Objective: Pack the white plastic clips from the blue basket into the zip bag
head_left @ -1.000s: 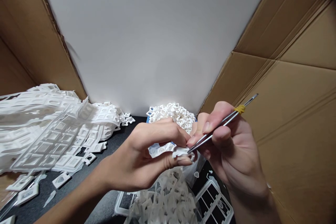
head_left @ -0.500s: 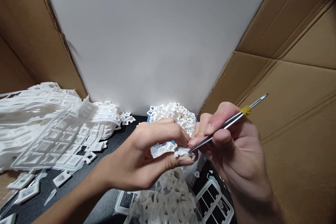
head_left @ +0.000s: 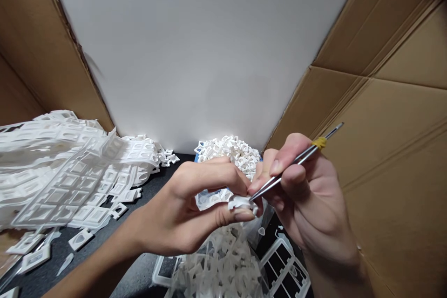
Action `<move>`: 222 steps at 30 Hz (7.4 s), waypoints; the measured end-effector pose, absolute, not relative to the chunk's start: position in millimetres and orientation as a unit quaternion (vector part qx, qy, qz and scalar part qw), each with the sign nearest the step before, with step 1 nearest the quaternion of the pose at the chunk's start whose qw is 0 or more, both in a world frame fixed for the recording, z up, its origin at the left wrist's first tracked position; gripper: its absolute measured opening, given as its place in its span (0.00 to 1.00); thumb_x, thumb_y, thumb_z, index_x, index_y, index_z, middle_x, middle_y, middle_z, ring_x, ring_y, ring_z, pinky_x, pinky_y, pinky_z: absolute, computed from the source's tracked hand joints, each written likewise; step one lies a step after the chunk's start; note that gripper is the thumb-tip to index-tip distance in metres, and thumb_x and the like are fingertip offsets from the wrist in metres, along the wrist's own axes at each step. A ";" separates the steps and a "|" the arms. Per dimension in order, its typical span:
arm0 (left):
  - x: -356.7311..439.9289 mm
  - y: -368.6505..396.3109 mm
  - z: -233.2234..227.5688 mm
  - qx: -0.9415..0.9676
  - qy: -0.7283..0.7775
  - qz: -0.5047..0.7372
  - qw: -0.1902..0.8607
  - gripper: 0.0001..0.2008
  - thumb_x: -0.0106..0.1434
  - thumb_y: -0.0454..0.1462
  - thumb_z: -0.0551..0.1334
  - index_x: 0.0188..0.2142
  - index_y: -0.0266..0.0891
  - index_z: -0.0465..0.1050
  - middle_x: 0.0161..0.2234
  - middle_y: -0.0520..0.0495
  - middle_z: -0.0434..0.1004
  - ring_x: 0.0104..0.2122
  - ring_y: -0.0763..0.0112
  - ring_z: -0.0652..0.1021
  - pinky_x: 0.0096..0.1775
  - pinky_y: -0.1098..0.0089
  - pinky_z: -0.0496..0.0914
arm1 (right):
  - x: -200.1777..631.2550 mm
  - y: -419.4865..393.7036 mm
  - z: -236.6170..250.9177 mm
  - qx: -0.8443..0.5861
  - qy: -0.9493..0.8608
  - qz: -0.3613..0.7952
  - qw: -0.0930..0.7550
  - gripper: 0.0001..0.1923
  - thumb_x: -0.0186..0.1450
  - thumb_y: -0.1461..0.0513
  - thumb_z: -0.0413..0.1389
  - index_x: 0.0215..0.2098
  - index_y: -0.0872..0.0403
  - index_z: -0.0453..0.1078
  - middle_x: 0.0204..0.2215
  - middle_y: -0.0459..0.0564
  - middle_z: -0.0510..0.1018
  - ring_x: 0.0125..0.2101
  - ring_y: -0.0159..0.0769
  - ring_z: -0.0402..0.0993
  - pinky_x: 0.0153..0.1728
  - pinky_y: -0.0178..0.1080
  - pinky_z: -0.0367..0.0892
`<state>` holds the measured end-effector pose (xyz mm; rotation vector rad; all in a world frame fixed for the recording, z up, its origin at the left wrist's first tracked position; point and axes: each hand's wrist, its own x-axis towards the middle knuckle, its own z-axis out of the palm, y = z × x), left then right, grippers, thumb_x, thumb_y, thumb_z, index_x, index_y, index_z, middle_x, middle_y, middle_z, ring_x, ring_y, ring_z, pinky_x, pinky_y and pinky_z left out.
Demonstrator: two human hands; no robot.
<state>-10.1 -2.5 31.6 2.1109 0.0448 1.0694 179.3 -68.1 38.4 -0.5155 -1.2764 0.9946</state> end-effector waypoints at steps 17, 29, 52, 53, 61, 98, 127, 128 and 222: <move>-11.2 -2.7 33.1 0.832 0.015 0.422 0.360 0.04 0.71 0.34 0.69 0.39 0.33 0.80 0.35 0.42 0.82 0.34 0.65 0.78 0.38 0.64 0.72 | 181.2 -69.2 38.6 -0.239 -0.576 0.435 0.650 0.11 0.72 0.53 0.66 0.38 0.50 0.72 0.30 0.47 0.84 0.23 0.28 0.67 0.25 0.32 0.72; -9.4 -3.8 33.9 0.833 0.004 0.409 0.372 0.04 0.72 0.35 0.69 0.39 0.35 0.79 0.35 0.43 0.82 0.36 0.65 0.79 0.40 0.63 0.72 | 180.5 -63.7 37.2 -0.245 -0.550 0.495 0.627 0.18 0.74 0.47 0.61 0.35 0.48 0.65 0.23 0.42 0.76 0.19 0.29 0.66 0.19 0.32 0.65; -10.0 -1.2 32.1 0.831 0.010 0.414 0.372 0.02 0.70 0.33 0.69 0.40 0.35 0.80 0.35 0.42 0.83 0.35 0.66 0.77 0.38 0.65 0.71 | 184.2 -67.2 37.0 -0.257 -0.587 0.424 0.640 0.13 0.73 0.51 0.65 0.38 0.48 0.71 0.30 0.45 0.83 0.23 0.30 0.70 0.25 0.34 0.73; -10.0 -1.3 32.1 0.830 0.011 0.413 0.373 0.02 0.70 0.33 0.70 0.40 0.35 0.80 0.35 0.42 0.83 0.35 0.66 0.77 0.38 0.65 0.71 | 184.3 -67.4 36.7 -0.259 -0.587 0.423 0.640 0.13 0.73 0.51 0.65 0.38 0.48 0.71 0.30 0.45 0.83 0.24 0.30 0.71 0.25 0.35 0.73; -11.1 -1.3 31.4 0.834 0.020 0.412 0.367 0.04 0.71 0.35 0.69 0.39 0.36 0.79 0.36 0.42 0.83 0.36 0.65 0.78 0.40 0.64 0.72 | 183.9 -67.6 37.5 -0.263 -0.587 0.421 0.640 0.12 0.72 0.52 0.66 0.39 0.48 0.71 0.30 0.46 0.84 0.23 0.30 0.71 0.25 0.36 0.73; -9.0 7.8 25.3 0.800 0.051 0.479 0.357 0.04 0.70 0.32 0.68 0.36 0.37 0.77 0.41 0.41 0.85 0.38 0.67 0.81 0.39 0.64 0.75 | 190.0 -73.5 40.4 -0.310 -0.593 0.272 0.692 0.07 0.68 0.60 0.71 0.43 0.48 0.79 0.33 0.47 0.87 0.26 0.36 0.84 0.29 0.37 0.82; 4.8 -1.3 8.9 0.726 0.035 0.687 0.023 0.18 0.58 0.21 0.72 0.44 0.37 0.75 0.37 0.46 0.86 0.32 0.67 0.82 0.32 0.64 0.75 | 161.7 -89.3 33.8 -0.328 -0.605 0.034 0.725 0.12 0.63 0.67 0.73 0.42 0.50 0.80 0.35 0.46 0.88 0.34 0.37 0.88 0.37 0.34 0.85; 5.6 -2.1 7.8 0.711 0.026 0.700 0.064 0.23 0.57 0.20 0.72 0.48 0.37 0.73 0.38 0.47 0.85 0.33 0.67 0.83 0.32 0.65 0.75 | 163.0 -88.9 34.5 -0.330 -0.602 0.040 0.726 0.12 0.63 0.66 0.74 0.42 0.50 0.80 0.34 0.46 0.88 0.33 0.37 0.88 0.36 0.33 0.84; -0.1 -8.7 36.3 0.602 0.193 0.363 0.685 0.17 0.47 0.20 0.78 0.35 0.36 0.88 0.27 0.49 0.87 0.23 0.79 0.81 0.25 0.88 0.73 | 185.1 -70.7 33.6 -0.338 -0.692 0.080 0.633 0.09 0.68 0.71 0.66 0.40 0.51 0.78 0.33 0.46 0.82 0.33 0.38 0.83 0.33 0.40 0.81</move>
